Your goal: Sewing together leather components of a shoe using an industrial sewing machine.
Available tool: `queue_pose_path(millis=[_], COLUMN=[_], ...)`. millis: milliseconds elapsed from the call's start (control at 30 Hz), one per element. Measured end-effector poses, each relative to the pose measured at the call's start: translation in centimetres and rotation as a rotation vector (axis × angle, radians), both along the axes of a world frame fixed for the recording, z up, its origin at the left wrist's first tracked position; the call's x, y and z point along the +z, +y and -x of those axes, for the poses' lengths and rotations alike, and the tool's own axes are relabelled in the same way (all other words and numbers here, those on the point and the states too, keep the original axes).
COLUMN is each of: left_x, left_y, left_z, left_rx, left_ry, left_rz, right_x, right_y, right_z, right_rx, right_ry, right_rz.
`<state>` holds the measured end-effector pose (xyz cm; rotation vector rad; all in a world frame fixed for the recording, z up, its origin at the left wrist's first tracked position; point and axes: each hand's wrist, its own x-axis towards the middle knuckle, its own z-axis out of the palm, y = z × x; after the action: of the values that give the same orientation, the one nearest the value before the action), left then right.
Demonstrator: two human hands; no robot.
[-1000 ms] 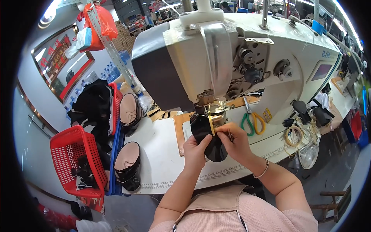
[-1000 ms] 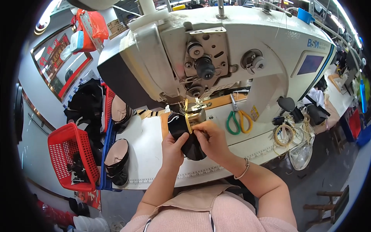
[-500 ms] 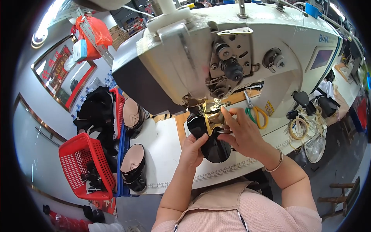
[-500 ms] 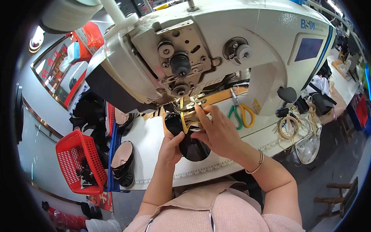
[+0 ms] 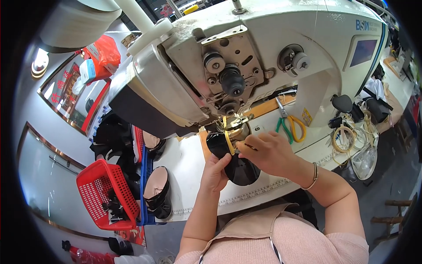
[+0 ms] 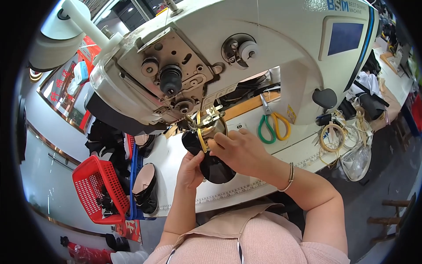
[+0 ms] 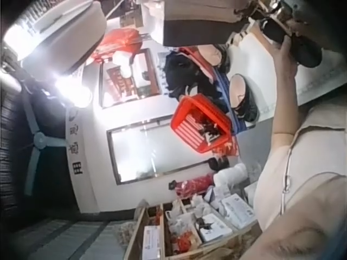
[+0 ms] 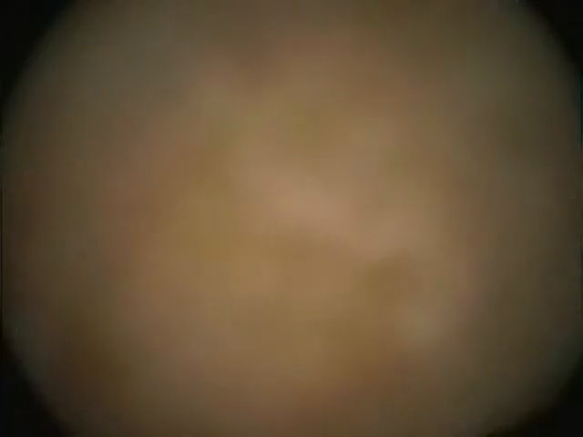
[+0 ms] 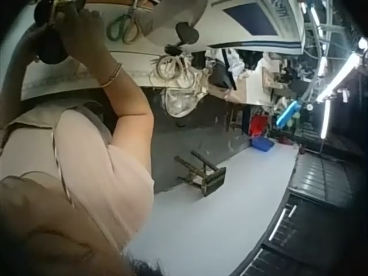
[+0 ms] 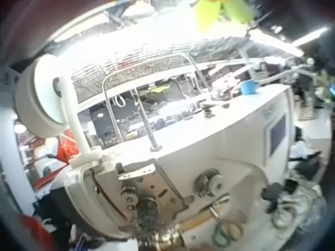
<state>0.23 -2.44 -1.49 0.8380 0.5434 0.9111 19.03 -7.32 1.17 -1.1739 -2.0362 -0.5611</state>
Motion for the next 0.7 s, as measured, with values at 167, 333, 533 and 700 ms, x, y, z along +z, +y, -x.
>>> queue_pose_path(millis=[167,333,533,700], left_x=[0.1,0.2,0.2,0.3], left_y=[-0.1,0.0,0.0,0.0], left_z=[0.2,0.2,0.3,0.2], left_rx=[0.021,0.028,0.018,0.042], left_ry=[0.019,0.042,0.033,0.045], left_rz=[-0.013,-0.037,-0.049,-0.051], right_x=[0.6,1.8,1.5,1.1], right_y=[0.5,1.0,2.5,2.5], right_z=[0.2,-0.2,-0.8,-0.9], right_rx=[0.037,0.040,0.191,0.234], right_ry=[-0.037,-0.275,-0.236,-0.130], right_rz=[0.024,-0.008,-0.065,-0.034])
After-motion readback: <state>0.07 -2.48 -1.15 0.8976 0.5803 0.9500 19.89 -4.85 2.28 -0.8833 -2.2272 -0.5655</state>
